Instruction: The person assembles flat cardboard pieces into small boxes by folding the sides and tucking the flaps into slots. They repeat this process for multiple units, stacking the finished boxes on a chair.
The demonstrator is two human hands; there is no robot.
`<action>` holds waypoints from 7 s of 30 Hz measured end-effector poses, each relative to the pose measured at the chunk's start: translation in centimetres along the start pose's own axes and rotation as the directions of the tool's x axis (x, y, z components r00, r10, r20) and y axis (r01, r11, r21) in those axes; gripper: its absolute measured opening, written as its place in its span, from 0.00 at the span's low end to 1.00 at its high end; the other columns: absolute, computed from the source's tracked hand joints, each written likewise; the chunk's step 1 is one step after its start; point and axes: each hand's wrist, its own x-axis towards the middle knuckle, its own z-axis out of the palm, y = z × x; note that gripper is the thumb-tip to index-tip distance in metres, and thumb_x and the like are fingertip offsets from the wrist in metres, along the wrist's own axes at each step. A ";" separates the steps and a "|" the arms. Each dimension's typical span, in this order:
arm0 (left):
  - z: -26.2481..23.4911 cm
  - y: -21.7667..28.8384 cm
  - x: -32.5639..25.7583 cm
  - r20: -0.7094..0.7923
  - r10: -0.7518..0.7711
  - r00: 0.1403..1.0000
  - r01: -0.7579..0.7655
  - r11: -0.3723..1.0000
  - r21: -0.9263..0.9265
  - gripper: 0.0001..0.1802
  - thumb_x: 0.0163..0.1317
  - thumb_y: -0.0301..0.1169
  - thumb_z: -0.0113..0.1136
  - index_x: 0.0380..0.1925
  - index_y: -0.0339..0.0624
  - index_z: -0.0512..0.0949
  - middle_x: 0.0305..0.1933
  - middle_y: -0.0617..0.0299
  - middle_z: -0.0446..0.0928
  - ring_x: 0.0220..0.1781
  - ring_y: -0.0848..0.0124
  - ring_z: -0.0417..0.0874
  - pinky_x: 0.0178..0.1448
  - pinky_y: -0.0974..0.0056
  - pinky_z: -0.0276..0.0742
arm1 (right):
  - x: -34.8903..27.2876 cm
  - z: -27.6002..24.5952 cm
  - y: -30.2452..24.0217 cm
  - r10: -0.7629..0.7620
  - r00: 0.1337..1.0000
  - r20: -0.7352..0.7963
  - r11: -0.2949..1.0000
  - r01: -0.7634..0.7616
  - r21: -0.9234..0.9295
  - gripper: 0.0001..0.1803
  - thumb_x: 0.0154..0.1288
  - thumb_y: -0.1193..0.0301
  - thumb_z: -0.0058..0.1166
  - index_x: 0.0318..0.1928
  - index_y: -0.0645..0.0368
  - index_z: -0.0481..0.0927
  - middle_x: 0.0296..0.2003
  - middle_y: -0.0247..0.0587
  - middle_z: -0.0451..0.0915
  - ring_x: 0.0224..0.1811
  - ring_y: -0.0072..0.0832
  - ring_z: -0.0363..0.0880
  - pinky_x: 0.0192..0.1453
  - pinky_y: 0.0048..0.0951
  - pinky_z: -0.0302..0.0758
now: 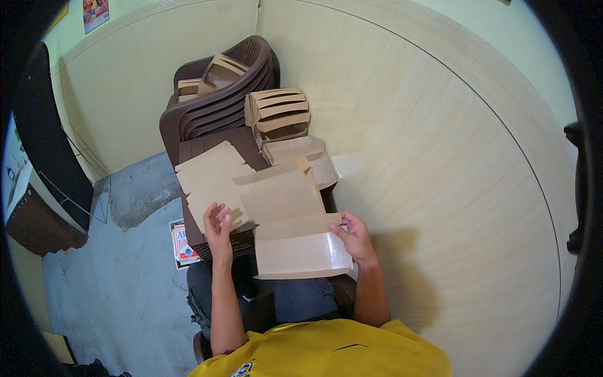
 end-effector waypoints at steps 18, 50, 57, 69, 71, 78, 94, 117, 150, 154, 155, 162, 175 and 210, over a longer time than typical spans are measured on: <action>0.4 0.5 -3.4 0.256 -0.303 0.918 0.249 0.943 0.223 0.27 0.70 0.31 0.75 0.64 0.30 0.78 0.59 0.55 0.85 0.59 0.67 0.84 0.65 0.60 0.79 | 0.7 1.8 0.5 0.099 0.995 0.026 0.970 -0.091 -0.225 0.09 0.73 0.76 0.70 0.49 0.67 0.86 0.39 0.34 0.88 0.41 0.17 0.83 0.49 0.24 0.81; -1.9 3.4 -3.4 0.340 -0.302 0.890 0.258 0.951 0.170 0.25 0.69 0.32 0.77 0.60 0.31 0.82 0.55 0.58 0.87 0.55 0.70 0.85 0.62 0.61 0.80 | 0.2 3.7 -0.7 -0.052 0.991 0.125 0.906 0.099 -0.412 0.13 0.75 0.68 0.69 0.35 0.64 0.86 0.28 0.34 0.86 0.35 0.19 0.82 0.42 0.27 0.79; -2.2 4.1 -3.4 0.254 -0.255 0.933 0.222 0.963 0.153 0.25 0.66 0.34 0.80 0.57 0.30 0.84 0.53 0.58 0.88 0.53 0.69 0.86 0.60 0.61 0.81 | 0.3 3.9 -0.9 -0.144 0.975 0.170 0.907 0.199 -0.372 0.08 0.65 0.75 0.77 0.36 0.64 0.88 0.33 0.31 0.87 0.39 0.17 0.81 0.50 0.25 0.78; -2.3 3.8 -3.0 0.389 -0.335 0.858 0.401 0.911 -0.099 0.53 0.61 0.18 0.77 0.84 0.39 0.57 0.56 0.46 0.88 0.56 0.62 0.91 0.64 0.59 0.85 | 1.7 3.7 1.2 -0.008 0.994 -0.105 0.999 0.005 -0.031 0.04 0.68 0.75 0.74 0.40 0.61 0.90 0.37 0.31 0.89 0.39 0.18 0.83 0.47 0.24 0.79; -2.0 3.8 -3.7 0.405 -0.391 0.827 0.423 0.906 0.012 0.66 0.57 0.08 0.73 0.89 0.52 0.46 0.58 0.42 0.88 0.58 0.61 0.90 0.64 0.58 0.84 | 2.0 3.5 0.8 0.059 0.987 -0.148 0.998 -0.062 -0.016 0.06 0.68 0.75 0.74 0.42 0.62 0.90 0.39 0.33 0.90 0.40 0.19 0.84 0.48 0.23 0.79; -2.7 4.0 -3.6 0.301 -0.101 0.948 0.053 0.985 0.165 0.48 0.58 0.14 0.78 0.80 0.45 0.71 0.66 0.48 0.85 0.67 0.65 0.85 0.76 0.59 0.76 | 2.2 2.6 0.2 0.159 0.987 -0.025 0.925 -0.140 0.354 0.19 0.70 0.83 0.67 0.59 0.69 0.80 0.47 0.47 0.90 0.46 0.28 0.90 0.53 0.30 0.86; -1.2 6.8 -5.4 0.491 -0.123 0.862 -0.118 0.894 0.432 0.45 0.52 0.16 0.79 0.74 0.49 0.80 0.69 0.52 0.84 0.68 0.65 0.84 0.75 0.62 0.76 | 2.5 7.6 0.2 -0.059 0.986 -0.156 0.740 -0.062 -0.670 0.25 0.72 0.72 0.60 0.64 0.65 0.67 0.47 0.75 0.85 0.53 0.70 0.85 0.56 0.60 0.82; -1.7 8.1 -5.7 0.499 -0.132 0.857 -0.048 0.942 0.333 0.41 0.56 0.14 0.76 0.73 0.45 0.80 0.71 0.57 0.84 0.71 0.72 0.81 0.77 0.64 0.73 | 2.6 3.1 -0.8 0.079 0.983 0.167 0.971 -0.113 0.209 0.16 0.66 0.85 0.70 0.52 0.63 0.82 0.41 0.42 0.90 0.43 0.25 0.90 0.51 0.30 0.87; -3.3 7.1 -5.3 0.341 -0.059 0.938 -0.037 0.963 0.266 0.43 0.52 0.11 0.73 0.73 0.40 0.79 0.76 0.55 0.79 0.78 0.66 0.75 0.82 0.61 0.67 | 1.4 4.8 -0.6 -0.122 0.964 0.236 0.948 0.184 -0.258 0.10 0.77 0.71 0.67 0.49 0.67 0.91 0.36 0.30 0.89 0.37 0.16 0.81 0.41 0.24 0.79; -3.3 7.1 -4.8 0.241 -0.045 0.969 0.002 0.985 0.175 0.40 0.53 0.13 0.75 0.70 0.37 0.81 0.73 0.54 0.81 0.76 0.64 0.78 0.81 0.59 0.69 | 1.5 5.3 -1.2 -0.029 0.978 0.207 0.995 0.008 0.103 0.29 0.73 0.77 0.69 0.71 0.66 0.78 0.52 0.48 0.90 0.51 0.27 0.88 0.55 0.28 0.85; -3.4 7.1 -4.8 0.216 -0.045 0.975 0.004 0.983 0.184 0.39 0.54 0.14 0.76 0.70 0.37 0.81 0.73 0.54 0.81 0.76 0.64 0.79 0.81 0.59 0.70 | 1.1 5.3 -1.5 -0.085 0.967 0.239 0.986 0.046 0.162 0.34 0.72 0.80 0.68 0.75 0.66 0.73 0.56 0.51 0.88 0.55 0.30 0.88 0.58 0.30 0.86; -3.4 6.3 -4.8 0.108 0.001 0.994 -0.026 0.972 0.235 0.38 0.57 0.15 0.76 0.71 0.38 0.79 0.71 0.53 0.82 0.73 0.64 0.80 0.79 0.59 0.71 | 0.5 7.4 1.1 0.027 0.999 -0.023 0.979 -0.022 0.201 0.38 0.67 0.87 0.69 0.75 0.67 0.69 0.56 0.57 0.88 0.56 0.35 0.90 0.60 0.34 0.88; 1.6 -3.6 -6.0 -0.063 -0.244 0.968 0.210 0.920 -0.332 0.47 0.67 0.15 0.69 0.80 0.47 0.55 0.64 0.48 0.80 0.65 0.60 0.85 0.61 0.57 0.90 | 4.3 17.0 10.3 -0.447 0.887 -0.113 0.842 0.375 -0.388 0.12 0.70 0.78 0.65 0.53 0.64 0.91 0.52 0.51 0.90 0.53 0.38 0.91 0.57 0.38 0.86; -5.0 -3.1 -4.6 -0.498 0.031 0.866 0.098 0.968 0.231 0.21 0.70 0.23 0.70 0.61 0.34 0.78 0.36 0.61 0.85 0.36 0.74 0.85 0.40 0.68 0.81 | 5.8 11.2 8.9 0.386 0.919 0.077 0.861 -0.389 0.329 0.08 0.76 0.69 0.60 0.44 0.60 0.87 0.38 0.39 0.87 0.40 0.29 0.85 0.47 0.35 0.85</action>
